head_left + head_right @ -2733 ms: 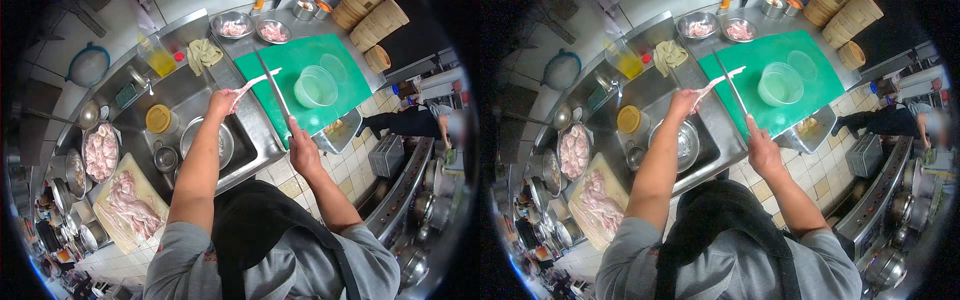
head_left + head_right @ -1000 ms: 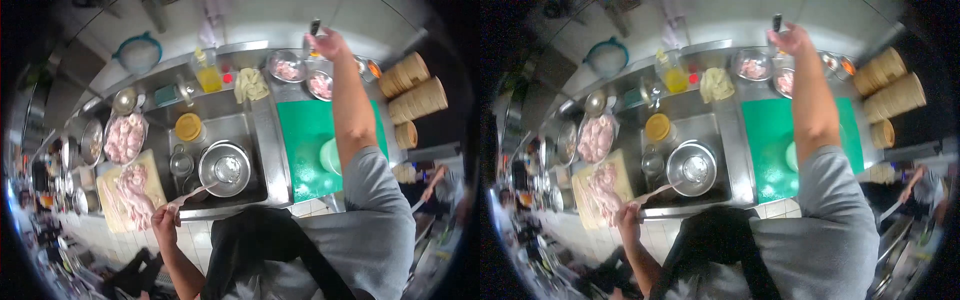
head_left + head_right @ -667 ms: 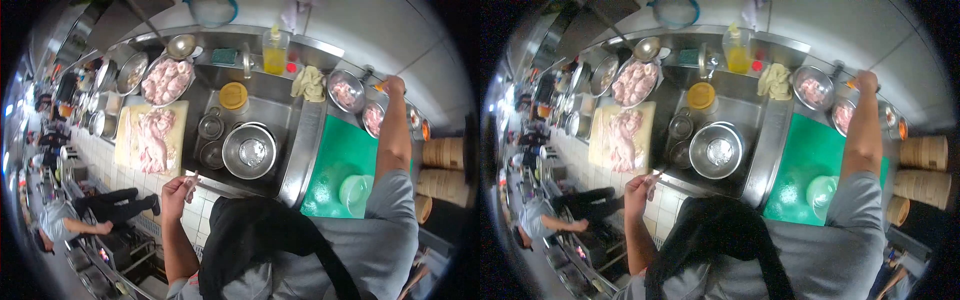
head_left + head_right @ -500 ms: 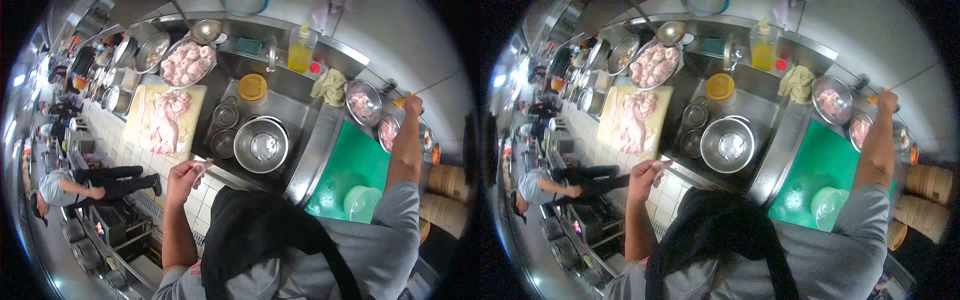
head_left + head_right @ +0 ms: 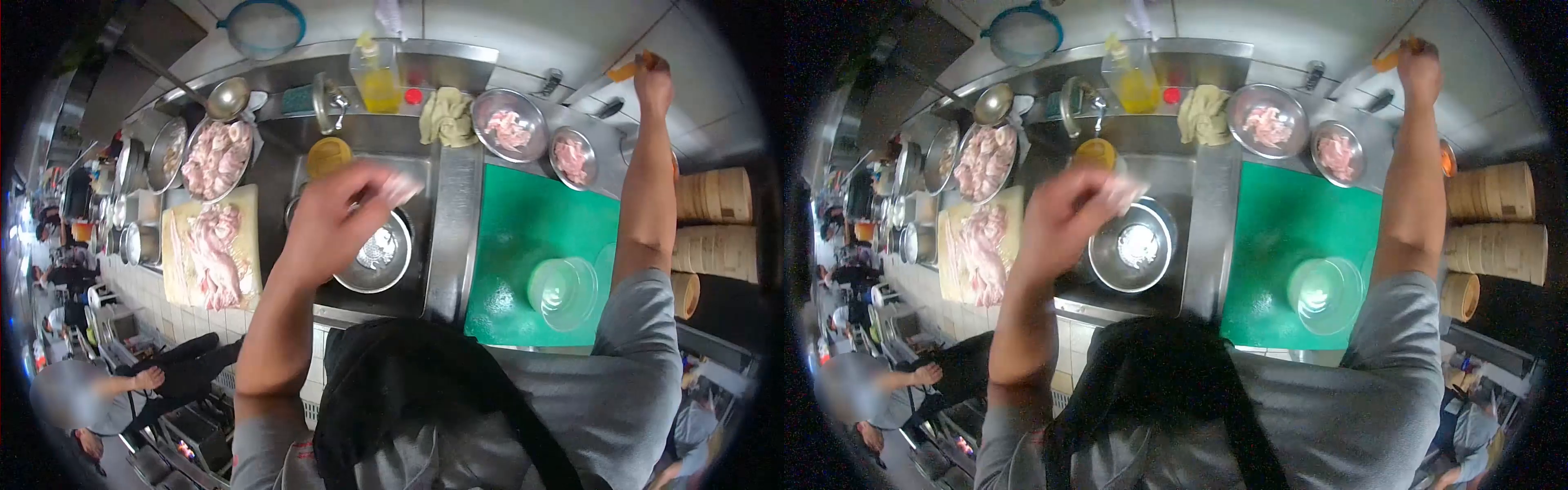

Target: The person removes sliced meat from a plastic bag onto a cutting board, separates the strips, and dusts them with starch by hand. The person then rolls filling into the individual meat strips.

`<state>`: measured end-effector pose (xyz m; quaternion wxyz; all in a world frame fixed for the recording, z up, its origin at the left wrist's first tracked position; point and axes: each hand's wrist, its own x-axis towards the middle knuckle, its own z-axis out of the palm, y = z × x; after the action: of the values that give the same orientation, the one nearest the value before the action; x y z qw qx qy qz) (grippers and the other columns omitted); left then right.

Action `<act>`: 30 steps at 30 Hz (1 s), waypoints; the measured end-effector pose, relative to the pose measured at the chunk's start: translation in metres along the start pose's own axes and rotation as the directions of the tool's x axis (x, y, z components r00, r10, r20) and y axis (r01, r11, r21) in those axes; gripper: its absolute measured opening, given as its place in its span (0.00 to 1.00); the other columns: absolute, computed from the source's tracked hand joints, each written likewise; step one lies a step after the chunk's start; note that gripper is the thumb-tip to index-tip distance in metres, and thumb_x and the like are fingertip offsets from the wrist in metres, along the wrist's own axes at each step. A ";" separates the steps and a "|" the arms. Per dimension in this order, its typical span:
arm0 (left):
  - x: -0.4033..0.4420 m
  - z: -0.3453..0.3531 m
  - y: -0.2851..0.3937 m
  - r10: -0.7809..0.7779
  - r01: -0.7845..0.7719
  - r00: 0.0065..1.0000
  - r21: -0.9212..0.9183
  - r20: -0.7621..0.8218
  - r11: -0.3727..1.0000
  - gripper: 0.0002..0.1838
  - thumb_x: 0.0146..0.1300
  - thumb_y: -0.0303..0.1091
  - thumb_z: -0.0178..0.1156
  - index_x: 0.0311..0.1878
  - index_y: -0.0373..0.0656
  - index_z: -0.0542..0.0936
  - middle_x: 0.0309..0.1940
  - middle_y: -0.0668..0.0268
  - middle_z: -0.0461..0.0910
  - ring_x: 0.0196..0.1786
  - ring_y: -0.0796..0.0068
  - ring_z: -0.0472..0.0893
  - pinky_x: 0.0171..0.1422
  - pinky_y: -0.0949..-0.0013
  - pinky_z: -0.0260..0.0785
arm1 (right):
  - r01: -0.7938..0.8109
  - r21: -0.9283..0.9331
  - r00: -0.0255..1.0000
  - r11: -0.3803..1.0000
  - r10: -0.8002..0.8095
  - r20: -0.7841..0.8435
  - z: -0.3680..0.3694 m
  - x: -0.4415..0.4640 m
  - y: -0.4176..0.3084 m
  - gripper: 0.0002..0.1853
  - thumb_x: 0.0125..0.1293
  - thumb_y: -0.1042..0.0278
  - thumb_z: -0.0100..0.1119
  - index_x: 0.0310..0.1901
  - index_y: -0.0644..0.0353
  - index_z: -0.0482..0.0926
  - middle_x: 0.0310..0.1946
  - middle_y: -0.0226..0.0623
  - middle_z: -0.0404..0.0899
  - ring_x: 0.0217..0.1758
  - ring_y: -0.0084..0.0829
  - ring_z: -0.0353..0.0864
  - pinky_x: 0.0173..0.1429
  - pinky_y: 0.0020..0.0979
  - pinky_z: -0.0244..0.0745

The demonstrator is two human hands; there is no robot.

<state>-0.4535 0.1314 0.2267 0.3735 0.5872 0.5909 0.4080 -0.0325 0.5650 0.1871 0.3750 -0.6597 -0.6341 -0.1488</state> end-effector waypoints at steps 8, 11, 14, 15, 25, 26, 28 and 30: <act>0.145 0.104 -0.012 0.241 -0.326 0.945 0.649 0.220 0.688 0.24 0.64 0.36 0.60 0.63 0.41 0.74 0.62 0.50 0.74 0.64 0.50 0.73 0.68 0.54 0.65 | 0.156 0.070 0.987 0.985 -0.153 -0.050 -0.160 0.022 -0.031 0.23 0.66 0.54 0.63 0.54 0.65 0.79 0.41 0.38 0.85 0.42 0.25 0.83 0.47 0.27 0.76; 0.136 0.108 -0.047 0.456 -0.454 0.886 0.357 0.084 0.817 0.21 0.64 0.37 0.59 0.59 0.42 0.77 0.54 0.50 0.79 0.61 0.51 0.77 0.67 0.56 0.67 | 0.118 0.646 0.992 0.754 -0.055 -0.117 -0.193 -0.005 -0.028 0.21 0.68 0.64 0.63 0.55 0.71 0.76 0.39 0.32 0.83 0.38 0.14 0.78 0.44 0.18 0.73; 0.095 0.077 -0.075 0.233 -0.237 0.971 0.253 0.049 0.938 0.22 0.64 0.37 0.61 0.61 0.43 0.77 0.56 0.49 0.78 0.58 0.52 0.79 0.63 0.58 0.70 | 0.079 0.733 0.997 0.675 -0.053 -0.060 -0.229 -0.033 -0.041 0.19 0.66 0.70 0.64 0.55 0.70 0.76 0.46 0.39 0.84 0.42 0.18 0.79 0.48 0.22 0.75; 0.077 0.064 -0.085 0.091 -0.099 0.995 0.220 0.049 0.971 0.22 0.64 0.37 0.62 0.62 0.44 0.76 0.54 0.52 0.80 0.54 0.62 0.80 0.61 0.63 0.70 | 0.069 0.760 0.997 0.647 -0.068 -0.032 -0.237 -0.043 -0.047 0.19 0.66 0.70 0.64 0.56 0.70 0.76 0.46 0.40 0.84 0.41 0.18 0.80 0.48 0.22 0.75; -0.173 -0.022 -0.182 -0.461 0.381 0.864 -0.334 -0.202 0.862 0.20 0.65 0.31 0.61 0.59 0.35 0.77 0.45 0.66 0.82 0.44 0.79 0.79 0.53 0.73 0.71 | -0.076 0.855 0.924 0.512 -0.286 0.253 -0.240 -0.135 -0.136 0.19 0.70 0.70 0.57 0.60 0.67 0.73 0.50 0.44 0.82 0.37 0.19 0.76 0.46 0.23 0.73; -0.192 -0.030 -0.178 -0.469 0.389 0.839 -0.299 -0.274 0.871 0.20 0.67 0.33 0.61 0.59 0.32 0.76 0.46 0.65 0.81 0.47 0.77 0.78 0.56 0.73 0.70 | -0.081 0.869 0.907 0.489 -0.325 0.267 -0.239 -0.142 -0.151 0.19 0.71 0.70 0.56 0.60 0.67 0.73 0.51 0.45 0.81 0.36 0.19 0.76 0.46 0.22 0.73; -0.228 -0.047 -0.182 -0.521 0.353 0.775 -0.438 -0.358 0.827 0.19 0.68 0.34 0.60 0.58 0.34 0.77 0.45 0.66 0.82 0.44 0.78 0.79 0.51 0.73 0.70 | -0.079 0.901 0.880 0.427 -0.394 0.264 -0.231 -0.162 -0.179 0.19 0.71 0.70 0.56 0.60 0.67 0.72 0.51 0.46 0.81 0.36 0.19 0.76 0.45 0.22 0.73; -0.259 -0.067 -0.203 -0.534 0.326 0.736 -0.474 -0.415 0.818 0.19 0.68 0.34 0.60 0.58 0.35 0.77 0.45 0.66 0.82 0.42 0.78 0.79 0.49 0.74 0.70 | -0.074 0.922 0.855 0.380 -0.451 0.254 -0.230 -0.185 -0.208 0.18 0.71 0.71 0.56 0.60 0.68 0.71 0.51 0.47 0.80 0.36 0.19 0.76 0.45 0.22 0.73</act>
<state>-0.5864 -0.1259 0.0562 0.3846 0.2135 0.7039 0.5576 -0.1937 0.2561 0.2812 0.4864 -0.2808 -0.7537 0.3413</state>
